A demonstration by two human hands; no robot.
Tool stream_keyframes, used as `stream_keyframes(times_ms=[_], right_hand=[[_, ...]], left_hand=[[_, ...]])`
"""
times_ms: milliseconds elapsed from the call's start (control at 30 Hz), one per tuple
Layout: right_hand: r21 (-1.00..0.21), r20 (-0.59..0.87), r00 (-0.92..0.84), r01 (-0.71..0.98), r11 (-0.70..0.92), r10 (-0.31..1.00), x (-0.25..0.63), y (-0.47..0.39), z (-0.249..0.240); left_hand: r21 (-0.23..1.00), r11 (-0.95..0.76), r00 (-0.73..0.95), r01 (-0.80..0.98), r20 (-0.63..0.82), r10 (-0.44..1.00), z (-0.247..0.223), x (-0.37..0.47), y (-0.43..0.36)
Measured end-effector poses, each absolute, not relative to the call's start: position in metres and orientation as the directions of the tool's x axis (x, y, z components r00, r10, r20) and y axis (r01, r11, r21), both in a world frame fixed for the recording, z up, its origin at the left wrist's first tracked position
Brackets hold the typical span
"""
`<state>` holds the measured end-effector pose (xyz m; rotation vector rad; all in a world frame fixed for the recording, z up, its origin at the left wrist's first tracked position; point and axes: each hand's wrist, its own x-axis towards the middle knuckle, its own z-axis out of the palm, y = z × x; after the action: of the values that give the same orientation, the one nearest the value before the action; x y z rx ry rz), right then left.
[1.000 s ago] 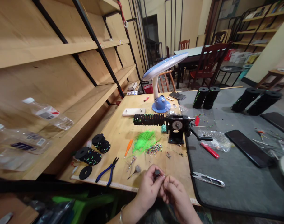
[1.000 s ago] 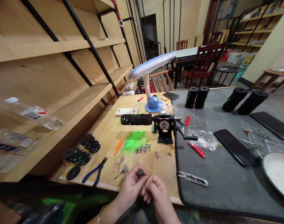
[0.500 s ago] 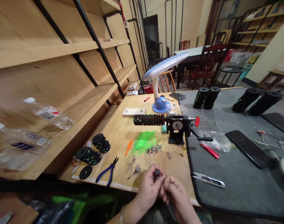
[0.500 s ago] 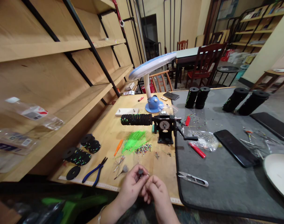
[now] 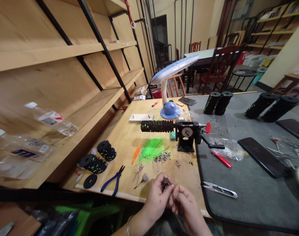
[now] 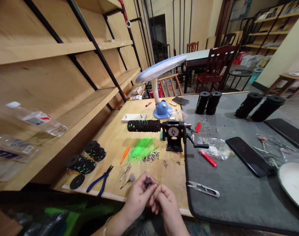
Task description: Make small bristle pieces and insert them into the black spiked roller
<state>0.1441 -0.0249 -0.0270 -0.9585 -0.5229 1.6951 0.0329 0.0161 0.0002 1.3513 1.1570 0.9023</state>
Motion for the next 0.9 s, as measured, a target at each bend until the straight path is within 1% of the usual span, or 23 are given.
stream_keyframes(times_ms=[900], right_hand=[[-0.724, -0.366, -0.085, -0.599, -0.341, 0.927, 0.1427, -0.0217, -0.0194]], left_hand=[[0.986, 0.054, 0.213, 0.155, -0.087, 0.973, -0.0007, 0.0337, 0.0172]])
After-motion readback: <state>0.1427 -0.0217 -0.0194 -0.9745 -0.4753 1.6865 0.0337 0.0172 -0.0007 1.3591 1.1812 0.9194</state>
